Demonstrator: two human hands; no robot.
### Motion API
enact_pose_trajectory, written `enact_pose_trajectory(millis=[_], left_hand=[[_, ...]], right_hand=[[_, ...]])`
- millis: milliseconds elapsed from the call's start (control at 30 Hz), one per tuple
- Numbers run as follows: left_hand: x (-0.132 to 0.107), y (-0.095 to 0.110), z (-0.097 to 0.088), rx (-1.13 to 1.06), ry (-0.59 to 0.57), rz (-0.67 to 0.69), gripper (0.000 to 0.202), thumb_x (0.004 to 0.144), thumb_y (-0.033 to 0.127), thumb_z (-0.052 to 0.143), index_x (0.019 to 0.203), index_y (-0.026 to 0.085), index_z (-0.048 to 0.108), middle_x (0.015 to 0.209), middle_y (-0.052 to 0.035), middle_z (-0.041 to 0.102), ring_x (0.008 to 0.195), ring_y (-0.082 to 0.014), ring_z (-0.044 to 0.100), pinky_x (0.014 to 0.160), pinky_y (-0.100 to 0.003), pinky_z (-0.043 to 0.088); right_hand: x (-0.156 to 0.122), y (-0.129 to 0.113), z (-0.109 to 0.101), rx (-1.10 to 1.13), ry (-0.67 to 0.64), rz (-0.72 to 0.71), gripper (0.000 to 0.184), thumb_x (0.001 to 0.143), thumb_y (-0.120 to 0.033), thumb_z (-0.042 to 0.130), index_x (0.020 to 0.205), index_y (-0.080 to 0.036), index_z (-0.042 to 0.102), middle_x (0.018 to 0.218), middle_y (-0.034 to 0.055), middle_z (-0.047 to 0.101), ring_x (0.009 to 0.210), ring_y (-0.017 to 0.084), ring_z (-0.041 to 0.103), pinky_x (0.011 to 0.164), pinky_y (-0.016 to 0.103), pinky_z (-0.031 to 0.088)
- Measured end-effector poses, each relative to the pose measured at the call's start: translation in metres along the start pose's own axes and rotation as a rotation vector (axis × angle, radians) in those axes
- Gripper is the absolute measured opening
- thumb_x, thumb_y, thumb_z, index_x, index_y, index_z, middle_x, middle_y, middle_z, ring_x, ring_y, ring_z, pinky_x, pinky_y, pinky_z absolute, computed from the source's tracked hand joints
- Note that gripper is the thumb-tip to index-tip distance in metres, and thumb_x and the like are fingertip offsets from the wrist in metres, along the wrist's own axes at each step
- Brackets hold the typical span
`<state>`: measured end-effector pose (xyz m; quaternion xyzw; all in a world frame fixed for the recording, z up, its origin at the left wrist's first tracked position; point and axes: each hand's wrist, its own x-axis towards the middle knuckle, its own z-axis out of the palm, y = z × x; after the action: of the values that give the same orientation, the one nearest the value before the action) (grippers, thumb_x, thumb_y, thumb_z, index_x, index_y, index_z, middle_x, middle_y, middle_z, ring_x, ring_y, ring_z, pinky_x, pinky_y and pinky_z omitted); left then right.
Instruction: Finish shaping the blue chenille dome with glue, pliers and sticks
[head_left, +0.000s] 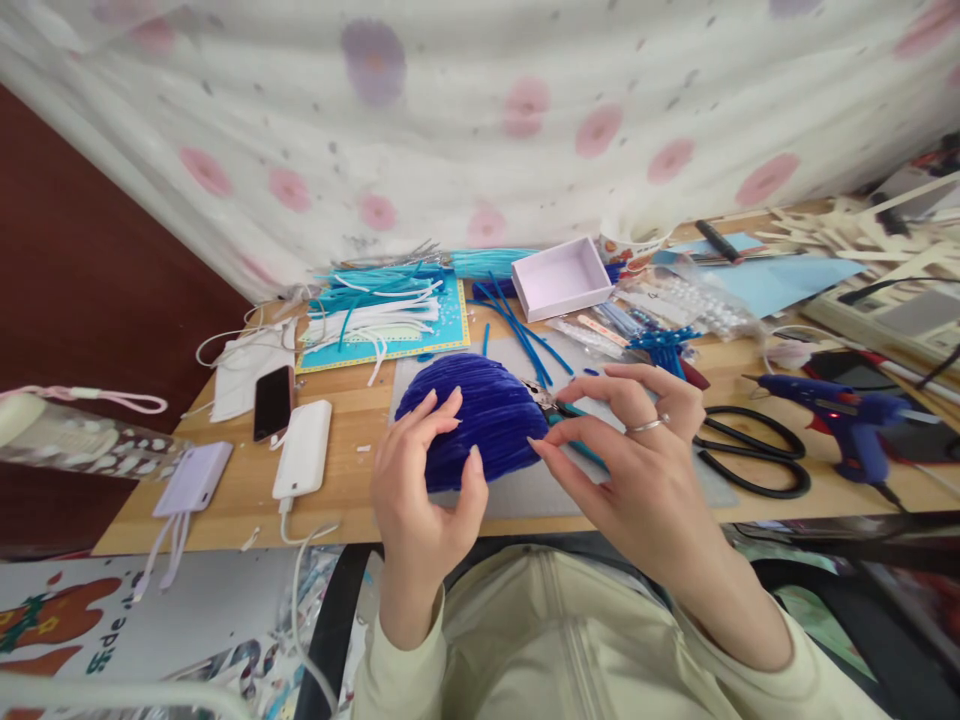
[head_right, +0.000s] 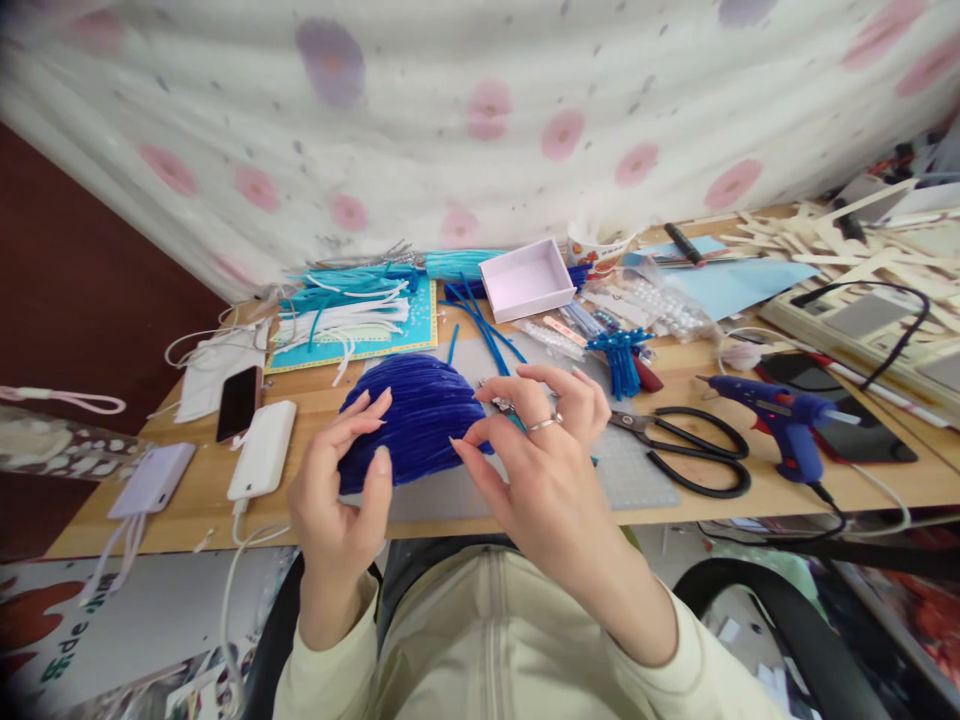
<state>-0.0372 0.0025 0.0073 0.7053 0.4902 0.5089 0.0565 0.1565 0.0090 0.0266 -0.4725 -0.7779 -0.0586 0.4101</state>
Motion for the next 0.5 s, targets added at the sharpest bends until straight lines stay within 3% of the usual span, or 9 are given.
enact_pose_trajectory(millis=[133, 300, 500], left_hand=[[0.0003, 0.0012, 0.0011, 0.012, 0.008, -0.010, 0.028, 0.089, 0.020, 0.066, 0.115, 0.021, 0.057, 0.130, -0.0144, 0.071, 0.132, -0.0295, 0.060, 0.109, -0.054, 0.048], [-0.0005, -0.0013, -0.0006, -0.048, -0.002, -0.004, 0.021, 0.096, 0.023, 0.053, 0.116, 0.021, 0.058, 0.130, -0.0127, 0.071, 0.135, -0.0293, 0.057, 0.111, -0.054, 0.045], [-0.0019, -0.0021, -0.0009, -0.046, 0.000, -0.002, 0.021, 0.095, 0.023, 0.054, 0.116, 0.021, 0.059, 0.130, -0.0122, 0.071, 0.135, -0.0295, 0.056, 0.111, -0.054, 0.044]], right_hand=[[0.0001, -0.0009, -0.0003, -0.003, 0.012, 0.015, 0.013, 0.090, -0.020, 0.072, 0.078, -0.021, 0.067, 0.106, 0.0115, 0.070, 0.118, 0.041, 0.053, 0.098, 0.066, 0.036], [-0.0004, 0.0018, 0.0012, 0.039, 0.029, 0.054, 0.013, 0.089, -0.022, 0.073, 0.076, -0.023, 0.069, 0.107, 0.0092, 0.069, 0.120, 0.039, 0.051, 0.098, 0.060, 0.038], [-0.0021, 0.0050, 0.0050, 0.097, 0.077, 0.062, 0.012, 0.084, -0.021, 0.080, 0.075, -0.023, 0.071, 0.104, 0.0093, 0.067, 0.116, 0.036, 0.051, 0.098, 0.056, 0.040]])
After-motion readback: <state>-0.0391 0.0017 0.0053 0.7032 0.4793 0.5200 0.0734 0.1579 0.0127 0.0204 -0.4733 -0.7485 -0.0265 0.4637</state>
